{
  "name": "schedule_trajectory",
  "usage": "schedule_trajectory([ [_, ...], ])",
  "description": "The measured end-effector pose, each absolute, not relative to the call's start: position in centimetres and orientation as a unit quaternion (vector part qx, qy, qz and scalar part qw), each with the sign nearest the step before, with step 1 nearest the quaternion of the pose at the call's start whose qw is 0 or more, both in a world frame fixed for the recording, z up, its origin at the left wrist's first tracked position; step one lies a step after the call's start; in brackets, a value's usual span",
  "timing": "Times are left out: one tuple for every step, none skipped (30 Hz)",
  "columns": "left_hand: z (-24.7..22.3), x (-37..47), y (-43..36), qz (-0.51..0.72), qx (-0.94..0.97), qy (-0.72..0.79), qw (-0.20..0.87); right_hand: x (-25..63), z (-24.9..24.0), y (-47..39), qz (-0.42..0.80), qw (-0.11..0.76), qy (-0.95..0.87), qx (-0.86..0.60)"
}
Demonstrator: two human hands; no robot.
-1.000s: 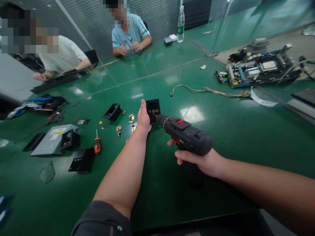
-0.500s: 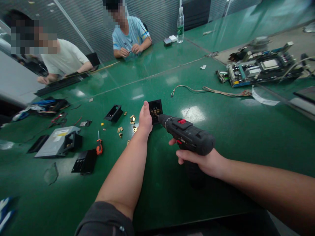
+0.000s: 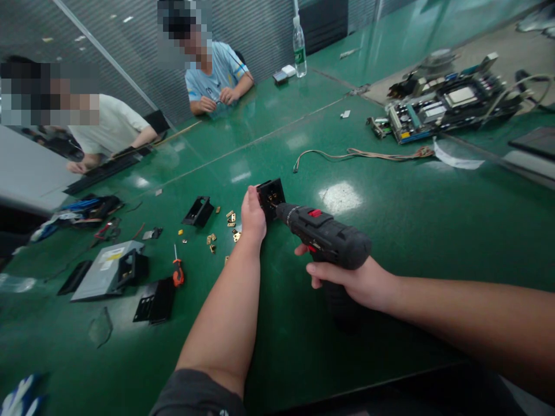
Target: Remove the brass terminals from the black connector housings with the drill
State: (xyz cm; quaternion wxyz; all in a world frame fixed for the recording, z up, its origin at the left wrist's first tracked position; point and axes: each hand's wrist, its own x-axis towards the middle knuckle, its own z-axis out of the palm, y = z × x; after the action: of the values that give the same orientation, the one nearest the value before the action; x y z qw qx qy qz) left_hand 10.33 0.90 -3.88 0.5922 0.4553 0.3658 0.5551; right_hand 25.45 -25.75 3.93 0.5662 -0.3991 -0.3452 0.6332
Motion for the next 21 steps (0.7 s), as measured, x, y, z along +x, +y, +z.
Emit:
schedule_trajectory([
  [-3.8,10.4,0.9,0.563,0.459,0.365,0.582,25.4,3.9,-25.8,0.634,0.567,-0.344,-0.398],
  [-3.8,10.5,0.9,0.568,0.461,0.365,0.576,25.5,3.9,-25.8,0.633,0.567,-0.345,-0.399],
  [-3.8,10.5,0.9,0.571,0.458,0.366,0.575,25.5,3.9,-25.8,0.632,0.565,-0.348,-0.401],
  [-3.8,10.5,1.0,0.571,0.453,0.366,0.579,25.5,3.9,-25.9,0.63,0.563,-0.351,-0.403],
  [-3.8,10.5,1.0,0.574,0.449,0.364,0.58,25.5,3.8,-25.9,0.629,0.561,-0.356,-0.403],
  [-3.8,10.5,1.1,0.578,0.45,0.36,0.578,25.5,3.8,-25.9,0.628,0.56,-0.362,-0.401],
  [-3.8,10.5,1.2,0.583,0.454,0.355,0.573,25.5,3.8,-25.9,0.627,0.559,-0.368,-0.399],
  [-3.8,10.5,1.3,0.588,0.457,0.349,0.568,25.6,3.7,-26.0,0.626,0.558,-0.374,-0.395],
  [-3.7,10.6,1.3,0.591,0.456,0.346,0.567,25.6,3.7,-26.0,0.627,0.557,-0.378,-0.392],
  [-3.5,10.7,1.3,0.591,0.451,0.346,0.572,25.6,3.6,-26.0,0.627,0.555,-0.382,-0.391],
  [-3.4,10.7,1.4,0.588,0.441,0.35,0.58,25.6,3.6,-26.0,0.628,0.553,-0.386,-0.389],
  [-3.2,10.8,1.4,0.583,0.43,0.355,0.591,25.6,3.6,-26.1,0.627,0.553,-0.388,-0.388],
  [-3.1,10.8,1.3,0.579,0.419,0.361,0.6,25.7,3.6,-26.1,0.627,0.553,-0.389,-0.387],
  [-2.9,10.9,1.3,0.573,0.411,0.366,0.607,25.7,3.6,-26.1,0.627,0.553,-0.39,-0.386],
  [-2.8,10.9,1.2,0.567,0.406,0.369,0.614,25.7,3.5,-26.2,0.627,0.554,-0.388,-0.385],
  [-2.7,10.9,1.2,0.563,0.405,0.37,0.619,25.7,3.5,-26.2,0.628,0.556,-0.386,-0.385],
  [-2.6,10.9,1.1,0.56,0.406,0.369,0.622,25.7,3.5,-26.2,0.629,0.556,-0.383,-0.386],
  [-2.6,10.9,1.0,0.558,0.409,0.367,0.622,25.7,3.5,-26.2,0.629,0.557,-0.381,-0.386],
  [-2.6,11.0,1.0,0.558,0.412,0.366,0.62,25.7,3.5,-26.2,0.628,0.558,-0.38,-0.387],
  [-2.5,11.0,0.9,0.56,0.416,0.365,0.617,25.6,3.6,-26.1,0.627,0.559,-0.38,-0.388],
  [-2.6,11.0,0.9,0.563,0.418,0.366,0.612,25.6,3.6,-26.1,0.626,0.559,-0.381,-0.388],
])
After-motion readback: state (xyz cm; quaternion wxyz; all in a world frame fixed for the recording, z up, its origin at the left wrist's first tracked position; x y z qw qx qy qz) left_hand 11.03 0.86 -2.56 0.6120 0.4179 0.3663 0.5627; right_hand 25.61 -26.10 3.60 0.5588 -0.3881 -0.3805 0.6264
